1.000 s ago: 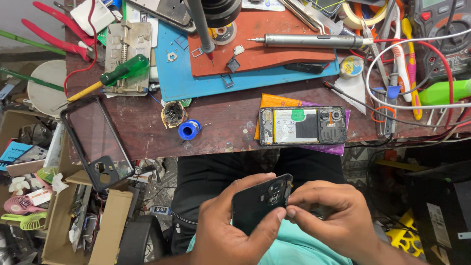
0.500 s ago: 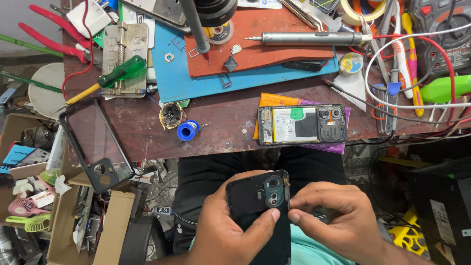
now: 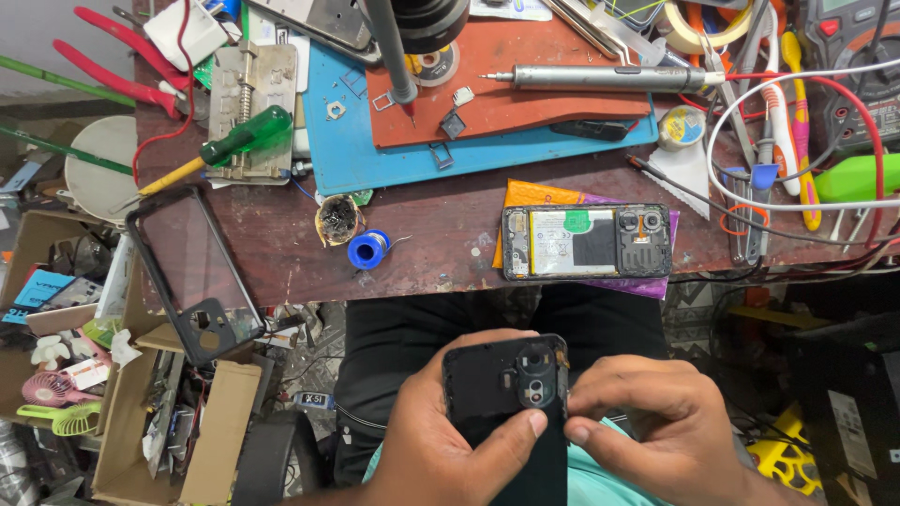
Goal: The person uses a hot air gun to heat and remove components from a disassembled mobile phone on a cluttered workbench. They then handle a phone back cover, applying a liquid from a small bottle to its surface.
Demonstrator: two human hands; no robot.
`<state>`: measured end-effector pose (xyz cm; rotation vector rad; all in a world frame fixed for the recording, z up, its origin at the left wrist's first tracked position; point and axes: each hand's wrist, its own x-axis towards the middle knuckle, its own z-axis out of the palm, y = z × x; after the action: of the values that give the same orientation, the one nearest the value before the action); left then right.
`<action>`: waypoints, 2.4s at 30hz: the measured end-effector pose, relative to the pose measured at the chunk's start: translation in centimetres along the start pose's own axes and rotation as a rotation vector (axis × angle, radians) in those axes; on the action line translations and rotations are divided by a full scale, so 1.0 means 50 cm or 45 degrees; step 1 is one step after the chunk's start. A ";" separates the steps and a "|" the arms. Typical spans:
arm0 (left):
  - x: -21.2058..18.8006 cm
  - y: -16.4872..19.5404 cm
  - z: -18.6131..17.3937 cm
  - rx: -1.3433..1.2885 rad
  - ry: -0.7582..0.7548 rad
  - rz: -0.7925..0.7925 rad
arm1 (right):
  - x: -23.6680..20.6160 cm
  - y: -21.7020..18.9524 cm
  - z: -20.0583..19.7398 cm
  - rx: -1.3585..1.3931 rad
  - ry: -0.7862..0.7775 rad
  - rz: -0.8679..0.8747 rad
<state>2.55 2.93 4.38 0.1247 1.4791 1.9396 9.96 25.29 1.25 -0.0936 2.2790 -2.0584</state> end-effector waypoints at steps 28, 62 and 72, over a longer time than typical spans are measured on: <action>-0.019 -0.135 -0.021 1.088 -0.559 0.557 | 0.017 -0.029 -0.069 0.375 -0.328 -0.513; 0.035 -0.132 -0.028 0.922 -0.637 0.459 | 0.126 0.026 -0.246 -1.230 0.942 -0.271; 0.037 -0.119 -0.017 0.903 -0.639 0.427 | 0.128 0.033 -0.195 -1.322 0.520 -0.223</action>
<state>3.45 3.99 -1.74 1.1442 1.7799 1.3647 2.69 34.53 0.50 0.0907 3.4312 -0.7488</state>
